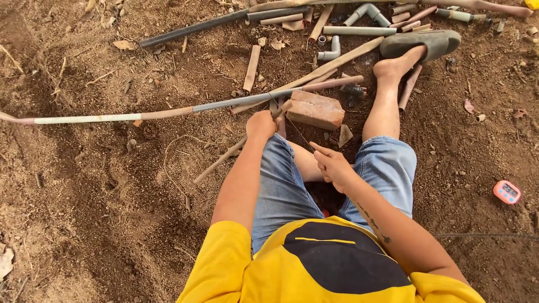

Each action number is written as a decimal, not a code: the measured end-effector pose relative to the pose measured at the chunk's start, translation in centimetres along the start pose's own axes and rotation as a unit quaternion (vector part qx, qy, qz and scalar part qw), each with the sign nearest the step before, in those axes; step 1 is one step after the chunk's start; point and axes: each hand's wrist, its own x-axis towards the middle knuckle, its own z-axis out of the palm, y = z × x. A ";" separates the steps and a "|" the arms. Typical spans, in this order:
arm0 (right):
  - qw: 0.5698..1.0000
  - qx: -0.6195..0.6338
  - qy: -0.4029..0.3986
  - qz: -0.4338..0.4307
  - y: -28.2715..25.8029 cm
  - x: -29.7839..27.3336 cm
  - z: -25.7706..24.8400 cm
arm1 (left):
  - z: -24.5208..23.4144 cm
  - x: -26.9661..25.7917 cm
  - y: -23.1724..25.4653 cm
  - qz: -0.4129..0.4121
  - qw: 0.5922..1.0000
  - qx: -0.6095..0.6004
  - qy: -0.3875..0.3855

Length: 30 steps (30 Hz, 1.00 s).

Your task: A person uses a handheld hacksaw blade to cut through a PVC pipe while sitting on the ground.

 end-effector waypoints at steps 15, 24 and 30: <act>0.999 -0.020 0.021 -0.029 0.7 1.0 0.9 | 1.2 1.1 -1.0 0.005 1.000 -0.014 0.000; 0.999 -0.015 0.022 0.021 -0.6 0.7 -0.3 | 0.3 -0.5 1.5 0.112 0.991 0.069 -0.034; 0.999 -0.032 0.015 0.005 -0.7 2.0 0.2 | 0.6 -0.3 1.2 0.069 0.995 0.060 -0.033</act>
